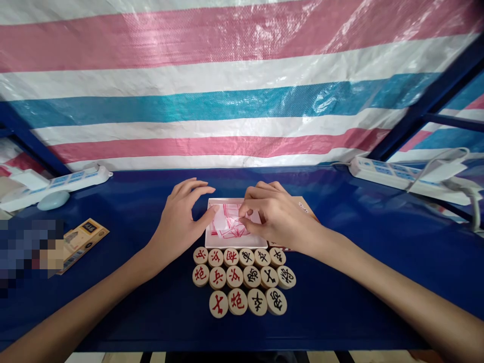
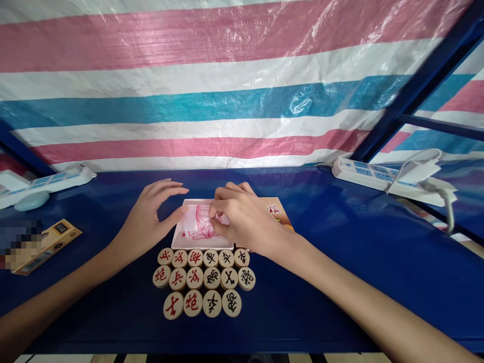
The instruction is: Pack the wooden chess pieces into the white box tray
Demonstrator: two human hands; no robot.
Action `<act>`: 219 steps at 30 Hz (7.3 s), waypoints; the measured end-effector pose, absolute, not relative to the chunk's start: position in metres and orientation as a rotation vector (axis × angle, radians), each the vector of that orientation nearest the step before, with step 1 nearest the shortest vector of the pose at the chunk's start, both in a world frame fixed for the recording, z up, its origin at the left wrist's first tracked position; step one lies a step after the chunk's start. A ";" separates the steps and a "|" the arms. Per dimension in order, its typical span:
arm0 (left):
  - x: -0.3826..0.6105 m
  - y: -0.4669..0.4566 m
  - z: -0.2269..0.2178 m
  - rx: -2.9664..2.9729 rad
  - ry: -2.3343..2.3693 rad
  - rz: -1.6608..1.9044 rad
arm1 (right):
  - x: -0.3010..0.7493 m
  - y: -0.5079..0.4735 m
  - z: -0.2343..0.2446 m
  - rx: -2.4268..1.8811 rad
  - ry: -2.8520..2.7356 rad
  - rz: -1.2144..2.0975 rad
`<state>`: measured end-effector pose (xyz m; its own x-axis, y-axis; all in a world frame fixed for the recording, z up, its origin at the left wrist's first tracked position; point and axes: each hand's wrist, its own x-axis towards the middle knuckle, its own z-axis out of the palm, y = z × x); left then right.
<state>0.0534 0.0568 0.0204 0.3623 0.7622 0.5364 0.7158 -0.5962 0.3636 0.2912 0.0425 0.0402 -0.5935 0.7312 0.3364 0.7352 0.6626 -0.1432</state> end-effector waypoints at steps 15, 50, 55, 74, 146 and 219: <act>0.052 0.065 0.010 2.515 1.349 0.904 | 0.292 0.036 0.042 -1.120 -2.543 -0.110; 0.048 0.045 0.026 2.125 1.162 1.068 | 0.308 0.023 0.039 -1.196 -2.006 0.440; 0.043 0.044 0.026 2.086 1.108 1.040 | 0.308 0.021 0.040 -1.178 -1.982 0.461; 0.042 0.044 0.029 2.052 1.071 0.994 | 0.308 0.022 0.032 -1.236 -1.931 0.515; 0.050 0.031 0.029 2.019 1.021 0.949 | 0.309 0.005 0.031 -1.124 -1.922 0.629; 0.053 0.026 0.032 1.484 0.971 0.901 | 0.302 0.001 0.038 -1.070 -1.636 0.947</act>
